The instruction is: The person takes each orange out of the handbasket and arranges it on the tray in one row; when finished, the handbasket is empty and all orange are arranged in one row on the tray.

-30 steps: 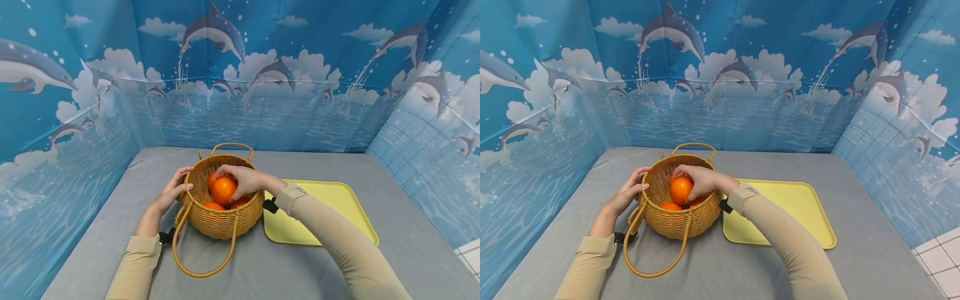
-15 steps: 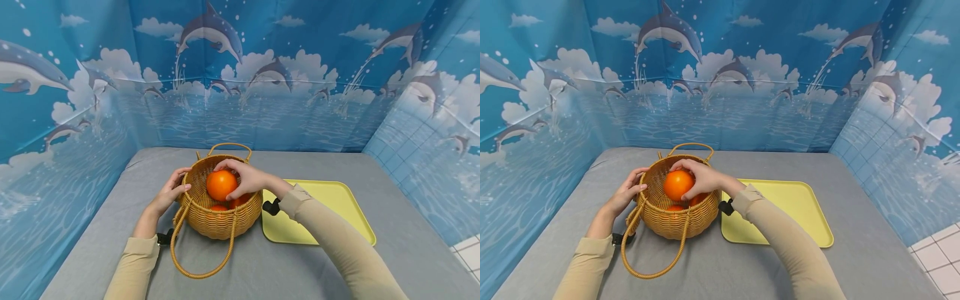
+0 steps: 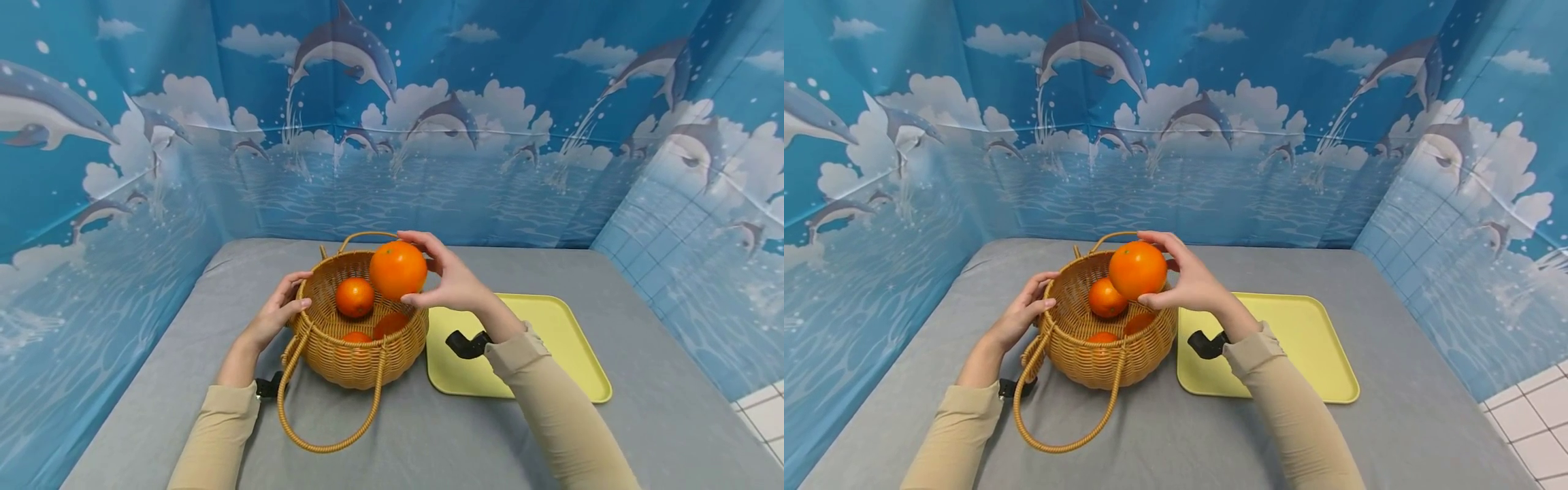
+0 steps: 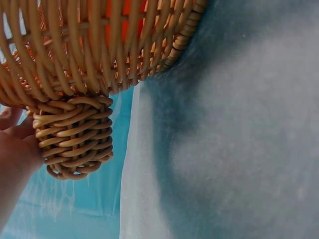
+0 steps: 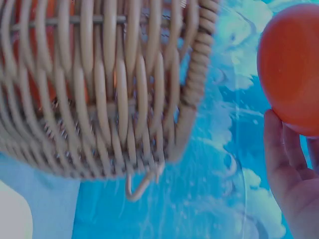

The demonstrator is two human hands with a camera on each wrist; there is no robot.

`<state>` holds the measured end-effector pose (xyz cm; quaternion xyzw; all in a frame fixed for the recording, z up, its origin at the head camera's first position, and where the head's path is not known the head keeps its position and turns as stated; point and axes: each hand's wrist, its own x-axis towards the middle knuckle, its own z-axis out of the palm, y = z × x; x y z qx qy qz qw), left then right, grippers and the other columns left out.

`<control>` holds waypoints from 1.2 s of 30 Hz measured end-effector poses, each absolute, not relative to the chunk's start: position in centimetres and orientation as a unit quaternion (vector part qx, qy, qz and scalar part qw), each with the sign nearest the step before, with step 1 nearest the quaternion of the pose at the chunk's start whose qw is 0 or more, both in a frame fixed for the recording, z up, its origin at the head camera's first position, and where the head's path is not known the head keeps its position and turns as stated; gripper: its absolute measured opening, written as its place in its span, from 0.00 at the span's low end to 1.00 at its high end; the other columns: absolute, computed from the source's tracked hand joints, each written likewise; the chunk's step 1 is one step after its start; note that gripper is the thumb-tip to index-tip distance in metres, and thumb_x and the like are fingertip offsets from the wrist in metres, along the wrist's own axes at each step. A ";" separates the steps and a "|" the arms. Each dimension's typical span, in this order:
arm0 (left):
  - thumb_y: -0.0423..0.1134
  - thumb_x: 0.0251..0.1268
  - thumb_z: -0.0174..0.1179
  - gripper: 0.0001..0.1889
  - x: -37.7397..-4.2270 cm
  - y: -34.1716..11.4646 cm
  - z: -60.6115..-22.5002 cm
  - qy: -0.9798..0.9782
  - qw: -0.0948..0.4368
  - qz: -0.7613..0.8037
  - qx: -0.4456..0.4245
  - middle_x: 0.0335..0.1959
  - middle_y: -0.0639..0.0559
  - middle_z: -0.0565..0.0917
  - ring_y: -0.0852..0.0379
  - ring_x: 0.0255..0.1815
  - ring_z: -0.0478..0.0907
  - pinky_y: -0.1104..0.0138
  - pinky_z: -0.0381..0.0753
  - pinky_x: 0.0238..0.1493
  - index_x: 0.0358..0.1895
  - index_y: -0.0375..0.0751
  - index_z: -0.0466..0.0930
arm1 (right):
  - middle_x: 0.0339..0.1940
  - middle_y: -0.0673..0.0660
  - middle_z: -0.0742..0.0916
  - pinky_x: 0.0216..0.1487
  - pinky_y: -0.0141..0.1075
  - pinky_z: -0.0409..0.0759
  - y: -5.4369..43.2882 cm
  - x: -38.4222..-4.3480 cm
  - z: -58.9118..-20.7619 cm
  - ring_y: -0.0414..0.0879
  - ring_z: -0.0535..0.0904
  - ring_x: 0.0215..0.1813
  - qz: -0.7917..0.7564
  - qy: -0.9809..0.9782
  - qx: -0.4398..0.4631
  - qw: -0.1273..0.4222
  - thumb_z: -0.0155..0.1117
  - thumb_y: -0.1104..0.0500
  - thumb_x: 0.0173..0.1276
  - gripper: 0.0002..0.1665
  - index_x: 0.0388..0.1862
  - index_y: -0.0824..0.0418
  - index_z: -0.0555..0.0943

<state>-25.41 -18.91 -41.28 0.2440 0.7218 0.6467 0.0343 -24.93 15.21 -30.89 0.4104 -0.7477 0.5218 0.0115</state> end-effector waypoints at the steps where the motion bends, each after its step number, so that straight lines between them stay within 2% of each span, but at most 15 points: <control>1: 0.34 0.68 0.49 0.27 -25.4 -18.9 -41.3 0.721 0.035 0.647 0.245 0.66 0.35 0.59 0.34 0.63 0.57 0.65 0.69 0.51 0.69 0.40 0.54 | 0.66 0.54 0.68 0.57 0.43 0.71 15.7 -24.7 -30.9 0.48 0.68 0.60 0.530 -0.745 0.405 0.022 0.73 0.67 0.50 0.50 0.71 0.57 0.60; 5: 0.34 0.68 0.49 0.27 -25.5 -18.9 -41.3 0.720 0.035 0.648 0.244 0.66 0.35 0.59 0.34 0.63 0.57 0.65 0.69 0.51 0.69 0.40 0.54 | 0.64 0.56 0.67 0.55 0.39 0.73 17.6 -24.0 -31.5 0.50 0.70 0.59 0.552 -0.742 0.377 0.056 0.71 0.74 0.48 0.51 0.71 0.60 0.61; 9: 0.34 0.67 0.49 0.27 -25.5 -18.8 -41.4 0.721 0.033 0.648 0.242 0.65 0.33 0.59 0.34 0.62 0.58 0.67 0.69 0.51 0.69 0.39 0.54 | 0.63 0.59 0.67 0.52 0.36 0.74 19.3 -23.6 -32.8 0.47 0.72 0.56 0.554 -0.755 0.345 0.064 0.70 0.78 0.45 0.51 0.69 0.64 0.61; 14: 0.33 0.68 0.49 0.27 -25.4 -18.8 -41.4 0.720 0.033 0.650 0.242 0.65 0.33 0.59 0.34 0.62 0.58 0.67 0.69 0.51 0.69 0.38 0.54 | 0.61 0.61 0.70 0.51 0.36 0.74 21.1 -23.3 -35.0 0.46 0.74 0.54 0.553 -0.774 0.303 0.052 0.71 0.75 0.47 0.48 0.68 0.65 0.60; 21: 0.34 0.68 0.49 0.27 -25.4 -18.4 -41.3 0.720 0.038 0.651 0.238 0.66 0.34 0.59 0.35 0.62 0.58 0.66 0.70 0.50 0.69 0.39 0.54 | 0.60 0.61 0.71 0.50 0.38 0.75 23.0 -23.6 -38.8 0.50 0.75 0.52 0.558 -0.792 0.245 0.035 0.73 0.70 0.50 0.47 0.66 0.62 0.59; 25: 0.34 0.68 0.49 0.27 -25.3 -18.4 -41.3 0.720 0.043 0.651 0.237 0.67 0.35 0.59 0.35 0.63 0.57 0.66 0.69 0.50 0.69 0.39 0.54 | 0.60 0.61 0.70 0.52 0.41 0.73 23.7 -23.6 -40.6 0.51 0.73 0.54 0.569 -0.793 0.215 0.027 0.73 0.71 0.49 0.48 0.66 0.63 0.58; 32: 0.33 0.68 0.48 0.27 -25.3 -18.6 -41.2 0.719 0.032 0.652 0.239 0.66 0.34 0.59 0.34 0.62 0.58 0.66 0.69 0.50 0.69 0.39 0.54 | 0.61 0.64 0.71 0.56 0.55 0.67 24.0 -24.2 -42.5 0.58 0.69 0.57 0.576 -0.793 0.200 0.004 0.74 0.71 0.48 0.48 0.64 0.63 0.58; 36: 0.34 0.68 0.48 0.27 -25.3 -18.7 -41.2 0.722 0.037 0.649 0.237 0.65 0.33 0.59 0.33 0.62 0.58 0.65 0.70 0.49 0.69 0.39 0.53 | 0.62 0.63 0.69 0.58 0.57 0.64 24.1 -24.5 -43.3 0.59 0.67 0.59 0.578 -0.793 0.194 -0.016 0.75 0.70 0.48 0.49 0.65 0.62 0.58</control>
